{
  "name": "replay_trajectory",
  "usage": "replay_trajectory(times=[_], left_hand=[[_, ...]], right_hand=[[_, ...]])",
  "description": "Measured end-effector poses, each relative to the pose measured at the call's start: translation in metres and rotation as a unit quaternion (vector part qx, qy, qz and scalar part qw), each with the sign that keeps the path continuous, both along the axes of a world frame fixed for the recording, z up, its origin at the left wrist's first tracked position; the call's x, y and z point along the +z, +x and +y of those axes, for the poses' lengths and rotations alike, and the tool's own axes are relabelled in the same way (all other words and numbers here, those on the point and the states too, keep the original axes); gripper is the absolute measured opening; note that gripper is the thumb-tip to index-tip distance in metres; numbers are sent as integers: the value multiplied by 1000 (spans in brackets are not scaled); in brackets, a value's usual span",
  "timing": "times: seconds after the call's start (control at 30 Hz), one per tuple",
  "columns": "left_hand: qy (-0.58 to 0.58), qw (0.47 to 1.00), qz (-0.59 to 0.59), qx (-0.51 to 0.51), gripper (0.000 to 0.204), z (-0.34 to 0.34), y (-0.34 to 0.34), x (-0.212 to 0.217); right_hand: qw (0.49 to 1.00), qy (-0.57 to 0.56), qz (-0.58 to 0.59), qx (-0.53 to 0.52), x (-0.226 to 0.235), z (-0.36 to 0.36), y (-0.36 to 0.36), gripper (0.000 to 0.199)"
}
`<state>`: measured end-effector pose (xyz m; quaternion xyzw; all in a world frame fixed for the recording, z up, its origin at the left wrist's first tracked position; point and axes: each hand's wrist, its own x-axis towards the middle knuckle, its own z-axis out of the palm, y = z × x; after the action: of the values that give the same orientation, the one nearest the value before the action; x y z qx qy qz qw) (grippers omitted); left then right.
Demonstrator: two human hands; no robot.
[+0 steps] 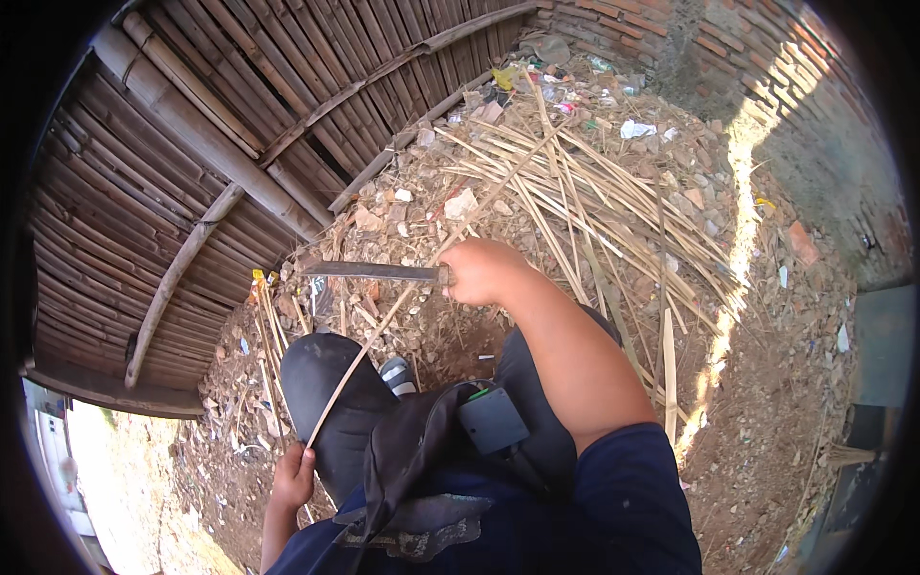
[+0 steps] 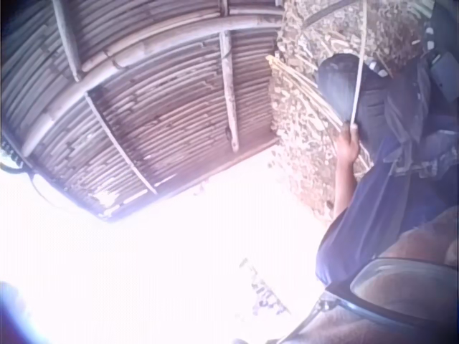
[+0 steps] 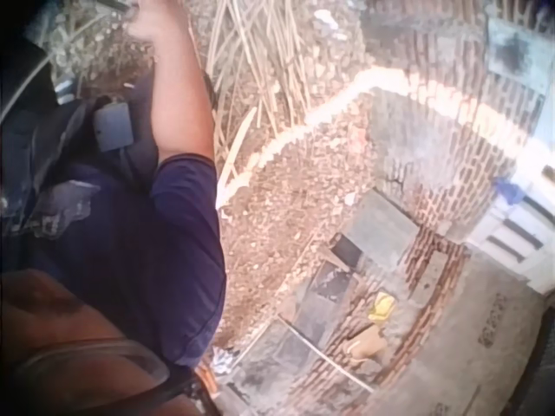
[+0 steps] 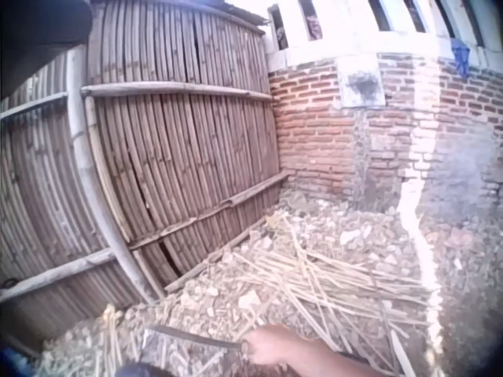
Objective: The person uses a blade to strip thin pieces from a wood branch while sitting on the ground, handling each piece one at a time and discarding the shavings.
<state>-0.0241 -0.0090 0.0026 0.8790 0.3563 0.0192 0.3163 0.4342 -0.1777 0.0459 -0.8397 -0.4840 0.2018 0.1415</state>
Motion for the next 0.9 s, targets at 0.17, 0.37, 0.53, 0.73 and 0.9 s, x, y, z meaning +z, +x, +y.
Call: replay_trajectory(times=[0.17,0.37,0.53,0.73,0.9], left_hand=[[-40,999,-11,-6,41,5,0,0],[-66,997,-26,12,43,7,-2,-5],[-61,998,-29,8,44,9,-5,-6],[-19,999,-44,-2,45,2,4,-1],[-9,999,-36,1,45,4,3,-1]], right_hand=[[999,-9,13,33,26,2,-18,40],[995,59,25,-76,-4,-5,25,40],[1000,-9,16,19,15,6,-13,39],[984,18,159,-77,-10,7,31,44],[991,53,73,-99,-13,4,33,44]])
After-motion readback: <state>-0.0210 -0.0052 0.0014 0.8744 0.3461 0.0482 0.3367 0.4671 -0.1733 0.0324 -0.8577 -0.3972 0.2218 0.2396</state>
